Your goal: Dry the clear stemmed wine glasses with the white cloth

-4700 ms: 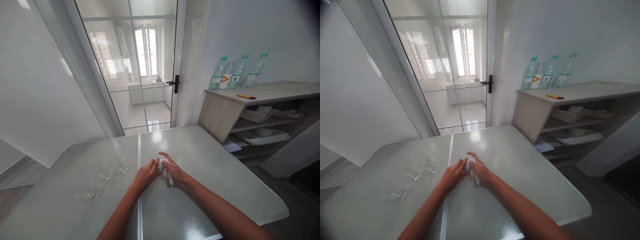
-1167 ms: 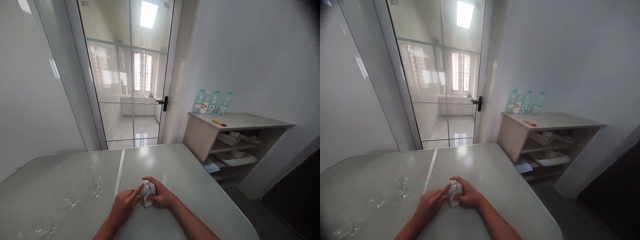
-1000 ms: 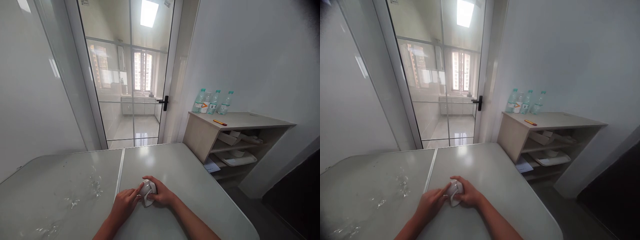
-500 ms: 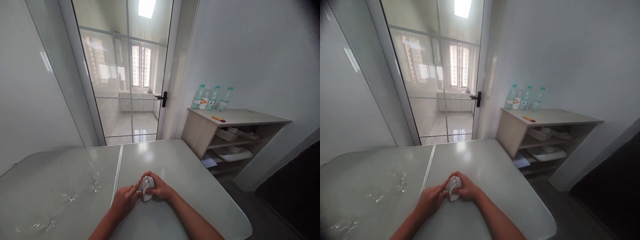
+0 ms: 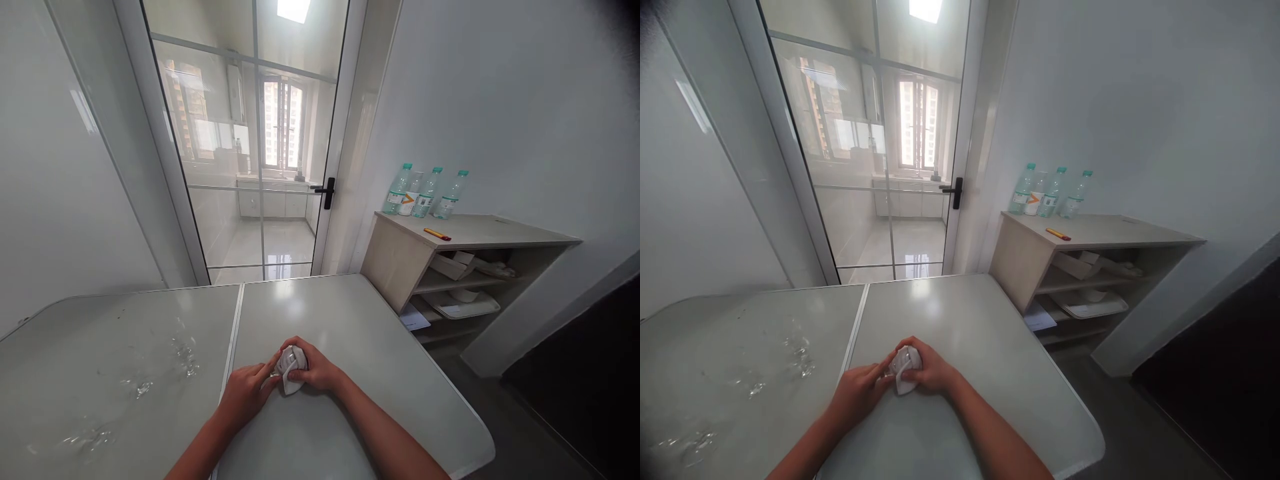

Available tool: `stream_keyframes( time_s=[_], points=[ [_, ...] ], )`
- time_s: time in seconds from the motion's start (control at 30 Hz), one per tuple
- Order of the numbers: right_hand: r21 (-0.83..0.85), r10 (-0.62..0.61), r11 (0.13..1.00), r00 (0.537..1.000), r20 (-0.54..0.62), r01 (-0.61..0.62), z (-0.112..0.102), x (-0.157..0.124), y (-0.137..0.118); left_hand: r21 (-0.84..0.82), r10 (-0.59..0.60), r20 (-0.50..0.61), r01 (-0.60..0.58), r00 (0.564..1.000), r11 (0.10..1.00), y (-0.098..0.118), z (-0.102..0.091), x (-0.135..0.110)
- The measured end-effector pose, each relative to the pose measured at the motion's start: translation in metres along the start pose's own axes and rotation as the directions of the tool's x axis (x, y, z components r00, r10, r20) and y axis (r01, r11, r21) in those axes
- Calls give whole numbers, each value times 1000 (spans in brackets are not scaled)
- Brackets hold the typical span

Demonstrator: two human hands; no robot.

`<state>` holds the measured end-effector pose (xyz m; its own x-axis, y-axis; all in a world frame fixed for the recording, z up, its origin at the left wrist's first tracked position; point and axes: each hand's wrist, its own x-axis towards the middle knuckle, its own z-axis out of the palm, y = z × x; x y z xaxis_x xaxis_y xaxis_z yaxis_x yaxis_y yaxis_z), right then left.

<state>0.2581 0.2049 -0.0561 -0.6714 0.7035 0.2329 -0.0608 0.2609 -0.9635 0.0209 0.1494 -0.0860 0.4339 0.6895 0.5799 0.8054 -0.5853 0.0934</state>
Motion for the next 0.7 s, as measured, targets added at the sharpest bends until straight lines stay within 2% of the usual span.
stream_keyframes(
  time_s=[0.23, 0.43, 0.7],
  points=[
    [-8, 1, 1000, 1000, -8, -1, 1, 0, -5, -5, 12, -27, -12, 1000, 1000, -1, 0, 0],
    [59, -27, 998, 992, -126, 35, 6, 0, 2, 5, -27, -55, 27, 998, 1000, 1, -3, 4],
    [-60, -34, 998, 990, -134, 26, 4, 1, 0, -7, -34, -48, 34, 998, 999, -1, -4, 4]
  ],
)
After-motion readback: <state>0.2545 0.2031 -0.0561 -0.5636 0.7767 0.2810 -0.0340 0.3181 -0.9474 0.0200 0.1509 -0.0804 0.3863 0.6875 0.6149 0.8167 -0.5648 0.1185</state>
